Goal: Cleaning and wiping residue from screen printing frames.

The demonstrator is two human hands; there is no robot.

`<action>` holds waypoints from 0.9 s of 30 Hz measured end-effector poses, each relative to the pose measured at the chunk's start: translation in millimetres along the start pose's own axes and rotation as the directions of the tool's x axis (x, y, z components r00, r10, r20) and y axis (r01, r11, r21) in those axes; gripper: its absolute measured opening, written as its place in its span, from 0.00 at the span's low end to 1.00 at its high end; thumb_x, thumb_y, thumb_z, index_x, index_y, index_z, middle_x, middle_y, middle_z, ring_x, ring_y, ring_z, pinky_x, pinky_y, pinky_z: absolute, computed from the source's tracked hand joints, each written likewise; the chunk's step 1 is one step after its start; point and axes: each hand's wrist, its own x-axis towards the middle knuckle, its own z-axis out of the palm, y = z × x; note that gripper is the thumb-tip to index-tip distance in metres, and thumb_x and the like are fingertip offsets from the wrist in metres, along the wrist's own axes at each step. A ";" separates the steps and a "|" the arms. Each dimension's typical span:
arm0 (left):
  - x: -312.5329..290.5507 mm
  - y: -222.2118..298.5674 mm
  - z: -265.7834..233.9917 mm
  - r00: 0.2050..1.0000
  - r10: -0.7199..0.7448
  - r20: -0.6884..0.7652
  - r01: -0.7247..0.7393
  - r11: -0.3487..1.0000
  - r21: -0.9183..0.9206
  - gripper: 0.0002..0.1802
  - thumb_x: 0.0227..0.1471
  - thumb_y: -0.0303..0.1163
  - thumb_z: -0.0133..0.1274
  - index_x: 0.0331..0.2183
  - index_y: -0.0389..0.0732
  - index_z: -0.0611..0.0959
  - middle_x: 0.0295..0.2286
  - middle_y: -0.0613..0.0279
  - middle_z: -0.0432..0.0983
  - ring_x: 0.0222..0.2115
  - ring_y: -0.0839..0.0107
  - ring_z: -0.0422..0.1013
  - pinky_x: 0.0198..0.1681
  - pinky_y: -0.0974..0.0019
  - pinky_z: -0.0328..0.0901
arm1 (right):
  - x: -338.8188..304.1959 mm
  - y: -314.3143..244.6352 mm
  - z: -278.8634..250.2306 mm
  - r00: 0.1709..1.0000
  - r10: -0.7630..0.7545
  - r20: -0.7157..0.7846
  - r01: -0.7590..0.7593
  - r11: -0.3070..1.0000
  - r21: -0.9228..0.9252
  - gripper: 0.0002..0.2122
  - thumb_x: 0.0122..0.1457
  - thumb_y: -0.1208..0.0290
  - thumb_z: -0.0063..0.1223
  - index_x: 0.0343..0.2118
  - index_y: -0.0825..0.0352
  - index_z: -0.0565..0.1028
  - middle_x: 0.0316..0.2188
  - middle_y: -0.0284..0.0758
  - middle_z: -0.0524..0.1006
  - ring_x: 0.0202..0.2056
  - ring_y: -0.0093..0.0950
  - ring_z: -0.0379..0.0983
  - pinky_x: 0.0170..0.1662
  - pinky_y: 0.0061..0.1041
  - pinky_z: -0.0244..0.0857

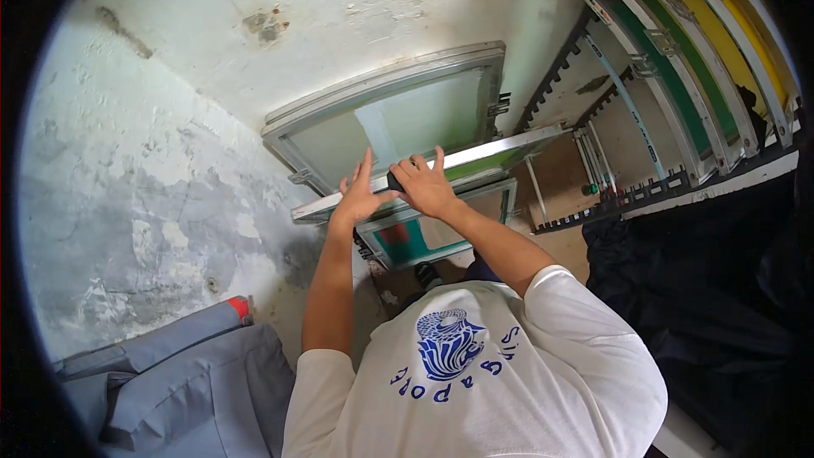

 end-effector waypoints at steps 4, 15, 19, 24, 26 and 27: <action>-4.9 1.0 -3.1 0.998 -0.044 -0.034 0.050 0.978 0.203 0.71 0.40 0.59 0.72 0.73 0.45 0.49 0.68 0.44 0.59 0.72 0.47 0.48 0.69 0.36 0.36 | -18.5 45.4 -26.3 0.999 0.042 0.005 -0.042 0.997 -0.066 0.29 0.57 0.53 0.65 0.60 0.56 0.71 0.52 0.32 0.74 0.63 0.40 0.64 0.64 0.78 0.40; -20.6 -26.3 -20.7 0.981 -0.128 -0.147 0.173 0.919 0.353 0.62 0.42 0.71 0.65 0.68 0.45 0.66 0.67 0.54 0.62 0.70 0.51 0.53 0.69 0.33 0.38 | -95.3 211.2 -85.2 0.969 0.238 0.063 -0.231 0.967 -0.107 0.28 0.59 0.60 0.66 0.61 0.53 0.68 0.63 0.30 0.69 0.69 0.42 0.55 0.63 0.79 0.37; -28.2 -35.7 -24.4 0.974 -0.107 -0.201 0.181 0.899 0.400 0.55 0.43 0.71 0.64 0.65 0.47 0.72 0.66 0.56 0.66 0.69 0.53 0.56 0.68 0.33 0.42 | -101.1 234.3 -91.7 0.976 0.191 0.106 -0.189 0.981 -0.031 0.27 0.60 0.61 0.65 0.62 0.54 0.68 0.61 0.33 0.68 0.68 0.41 0.57 0.65 0.68 0.42; -29.3 -39.8 -32.3 0.971 -0.101 -0.218 0.188 0.883 0.431 0.51 0.43 0.70 0.64 0.62 0.51 0.76 0.65 0.57 0.67 0.67 0.56 0.59 0.67 0.36 0.45 | -96.5 240.2 -78.7 0.984 0.143 0.102 -0.155 0.981 0.119 0.27 0.61 0.61 0.65 0.61 0.57 0.68 0.58 0.36 0.69 0.65 0.40 0.60 0.65 0.59 0.46; -31.6 -46.2 -32.0 0.967 -0.085 -0.240 0.185 0.880 0.436 0.49 0.43 0.70 0.64 0.61 0.51 0.78 0.64 0.57 0.68 0.66 0.56 0.60 0.67 0.38 0.46 | -92.3 234.4 -79.7 0.984 0.137 0.118 -0.151 0.981 0.119 0.27 0.61 0.61 0.65 0.61 0.57 0.67 0.58 0.37 0.68 0.64 0.42 0.61 0.64 0.59 0.47; -33.5 -49.5 -31.7 0.965 -0.089 -0.246 0.191 0.880 0.434 0.49 0.43 0.70 0.64 0.61 0.51 0.78 0.64 0.57 0.68 0.66 0.56 0.60 0.67 0.38 0.46 | -91.9 230.8 -80.5 0.985 0.129 0.118 -0.143 0.982 0.120 0.27 0.61 0.61 0.65 0.61 0.57 0.67 0.58 0.37 0.68 0.64 0.42 0.61 0.64 0.59 0.47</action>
